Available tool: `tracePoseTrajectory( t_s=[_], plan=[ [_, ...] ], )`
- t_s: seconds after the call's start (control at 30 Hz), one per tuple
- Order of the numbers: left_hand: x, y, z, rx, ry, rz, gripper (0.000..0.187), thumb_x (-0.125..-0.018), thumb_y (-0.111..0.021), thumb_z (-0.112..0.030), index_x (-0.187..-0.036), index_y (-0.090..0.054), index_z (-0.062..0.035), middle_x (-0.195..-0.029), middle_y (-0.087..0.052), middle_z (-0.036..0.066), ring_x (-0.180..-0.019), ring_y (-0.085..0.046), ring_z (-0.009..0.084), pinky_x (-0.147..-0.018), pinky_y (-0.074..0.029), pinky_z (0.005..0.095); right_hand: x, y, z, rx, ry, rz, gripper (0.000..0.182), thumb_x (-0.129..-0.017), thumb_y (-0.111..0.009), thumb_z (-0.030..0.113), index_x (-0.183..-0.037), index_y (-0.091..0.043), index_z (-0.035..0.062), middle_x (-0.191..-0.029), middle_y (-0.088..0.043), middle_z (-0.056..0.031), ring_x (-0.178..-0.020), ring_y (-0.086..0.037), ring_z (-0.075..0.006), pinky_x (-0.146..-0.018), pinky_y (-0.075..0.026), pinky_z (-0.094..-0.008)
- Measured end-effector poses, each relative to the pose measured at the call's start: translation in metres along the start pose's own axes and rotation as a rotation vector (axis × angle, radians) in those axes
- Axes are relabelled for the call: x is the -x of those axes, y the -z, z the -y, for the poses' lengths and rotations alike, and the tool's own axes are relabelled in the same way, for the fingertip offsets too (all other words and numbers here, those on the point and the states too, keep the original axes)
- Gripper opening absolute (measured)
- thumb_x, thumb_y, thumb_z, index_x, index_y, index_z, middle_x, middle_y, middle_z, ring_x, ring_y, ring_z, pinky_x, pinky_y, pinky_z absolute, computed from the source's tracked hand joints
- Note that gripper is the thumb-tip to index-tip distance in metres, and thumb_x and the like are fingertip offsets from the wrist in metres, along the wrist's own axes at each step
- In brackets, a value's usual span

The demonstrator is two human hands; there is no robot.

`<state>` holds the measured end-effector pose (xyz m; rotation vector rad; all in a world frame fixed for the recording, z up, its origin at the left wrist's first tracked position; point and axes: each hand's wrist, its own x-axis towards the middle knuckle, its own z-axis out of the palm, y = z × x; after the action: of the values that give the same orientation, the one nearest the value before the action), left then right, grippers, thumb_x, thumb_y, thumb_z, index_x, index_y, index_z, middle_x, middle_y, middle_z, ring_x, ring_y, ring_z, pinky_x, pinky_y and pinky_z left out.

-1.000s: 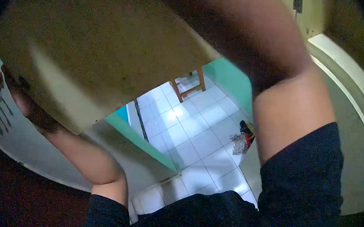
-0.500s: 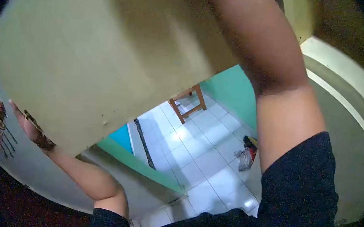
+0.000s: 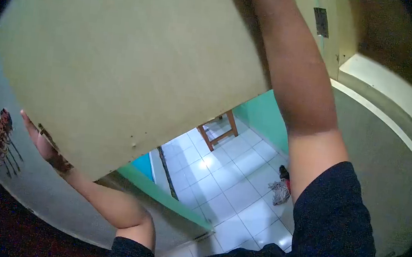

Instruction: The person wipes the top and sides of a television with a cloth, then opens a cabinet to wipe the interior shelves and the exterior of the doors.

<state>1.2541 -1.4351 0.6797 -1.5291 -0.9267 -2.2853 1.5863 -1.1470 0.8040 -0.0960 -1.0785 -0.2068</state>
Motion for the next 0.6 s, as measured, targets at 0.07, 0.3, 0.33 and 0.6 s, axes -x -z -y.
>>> tracePoseTrajectory(
  t_s=[0.07, 0.3, 0.33, 0.6],
  plan=[
    [0.001, -0.002, 0.000, 0.102, -0.006, 0.065, 0.045, -0.100, -0.039, -0.024, -0.137, -0.033, 0.0014, -0.137, -0.042, 0.008, -0.119, -0.045, 0.0176, -0.106, -0.030, 0.0330, 0.005, -0.011, 0.017, 0.050, 0.060, -0.036, 0.052, -0.093, -0.035, 0.047, -0.104, -0.058, 0.0010, -0.100, -0.059, -0.0280, -0.097, -0.055, -0.0447, -0.084, -0.043, -0.0453],
    [0.002, -0.025, 0.007, 0.421, 0.248, 0.070, 0.048, -0.101, -0.030, -0.039, -0.131, -0.042, -0.0033, -0.132, -0.047, 0.006, -0.117, -0.045, 0.0183, -0.102, -0.032, 0.0333, 0.022, -0.083, 0.086, 0.259, 0.244, 0.089, 0.053, -0.079, -0.046, 0.019, -0.127, -0.048, -0.0019, -0.136, -0.043, -0.0235, -0.127, -0.039, -0.0408, -0.109, -0.026, -0.0450],
    [0.004, -0.021, 0.022, 0.052, -0.085, 0.050, 0.048, -0.101, -0.031, -0.038, -0.131, -0.043, -0.0019, -0.131, -0.048, 0.006, -0.116, -0.045, 0.0188, -0.102, -0.032, 0.0327, 0.047, -0.086, 0.127, -0.049, 0.192, 0.279, 0.051, -0.066, -0.062, 0.024, -0.115, -0.060, 0.0082, -0.122, -0.057, -0.0152, -0.116, -0.051, -0.0286, -0.095, -0.040, -0.0434],
    [0.020, -0.091, -0.016, 0.113, 0.344, -0.272, 0.050, -0.100, -0.030, -0.040, -0.134, -0.040, -0.0050, -0.129, -0.049, 0.009, -0.112, -0.050, 0.0240, -0.098, -0.039, 0.0362, 0.106, -0.115, 0.161, -0.199, 0.444, 0.128, 0.046, -0.071, -0.058, 0.019, -0.117, -0.059, 0.0148, -0.125, -0.055, -0.0111, -0.119, -0.048, -0.0374, -0.100, -0.035, -0.0530]
  ],
)
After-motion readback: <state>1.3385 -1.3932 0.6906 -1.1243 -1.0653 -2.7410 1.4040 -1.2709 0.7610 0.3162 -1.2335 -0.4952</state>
